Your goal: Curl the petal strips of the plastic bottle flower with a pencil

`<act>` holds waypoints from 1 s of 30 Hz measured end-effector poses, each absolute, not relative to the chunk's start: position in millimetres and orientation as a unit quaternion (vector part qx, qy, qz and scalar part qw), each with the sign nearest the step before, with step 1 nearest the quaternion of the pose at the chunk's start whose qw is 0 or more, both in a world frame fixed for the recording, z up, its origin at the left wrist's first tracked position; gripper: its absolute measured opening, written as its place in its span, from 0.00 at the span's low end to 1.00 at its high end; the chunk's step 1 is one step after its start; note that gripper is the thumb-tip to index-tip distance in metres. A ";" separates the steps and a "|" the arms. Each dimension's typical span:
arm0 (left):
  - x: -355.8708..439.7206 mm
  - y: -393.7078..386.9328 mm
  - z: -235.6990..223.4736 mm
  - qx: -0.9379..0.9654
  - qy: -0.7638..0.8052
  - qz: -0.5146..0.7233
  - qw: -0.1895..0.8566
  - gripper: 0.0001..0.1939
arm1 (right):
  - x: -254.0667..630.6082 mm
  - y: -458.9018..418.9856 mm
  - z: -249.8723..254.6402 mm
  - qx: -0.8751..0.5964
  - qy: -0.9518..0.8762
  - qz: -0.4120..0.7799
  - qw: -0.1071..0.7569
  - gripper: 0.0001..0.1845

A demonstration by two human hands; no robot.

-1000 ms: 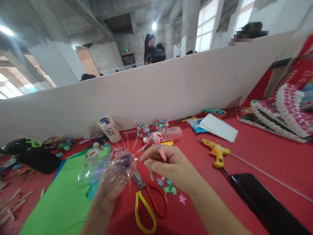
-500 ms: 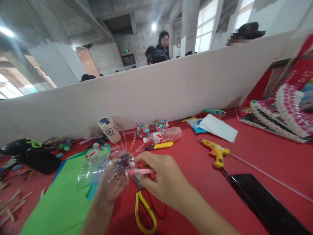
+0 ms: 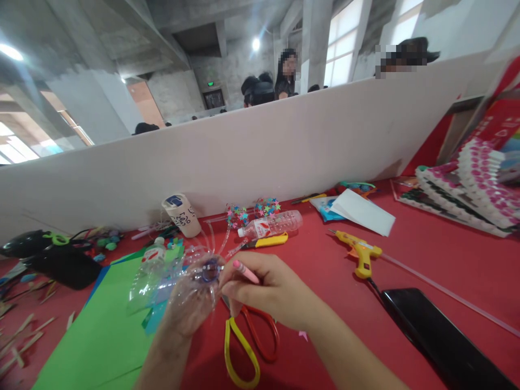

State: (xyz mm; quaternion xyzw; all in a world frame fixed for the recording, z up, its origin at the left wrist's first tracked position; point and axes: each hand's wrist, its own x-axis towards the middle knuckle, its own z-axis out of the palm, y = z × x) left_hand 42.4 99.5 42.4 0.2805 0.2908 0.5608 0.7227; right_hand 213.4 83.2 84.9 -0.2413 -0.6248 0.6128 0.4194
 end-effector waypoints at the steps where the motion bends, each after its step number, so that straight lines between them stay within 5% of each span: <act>1: 42.3 99.6 42.3 0.286 0.291 0.557 0.723 0.08 | 213.2 83.5 85.2 -0.231 -0.619 0.622 0.419 0.02; 30: 46.7 96.4 59.7 0.249 0.332 0.555 0.721 0.05 | 216.3 82.9 88.7 -0.283 -0.546 0.678 0.402 0.02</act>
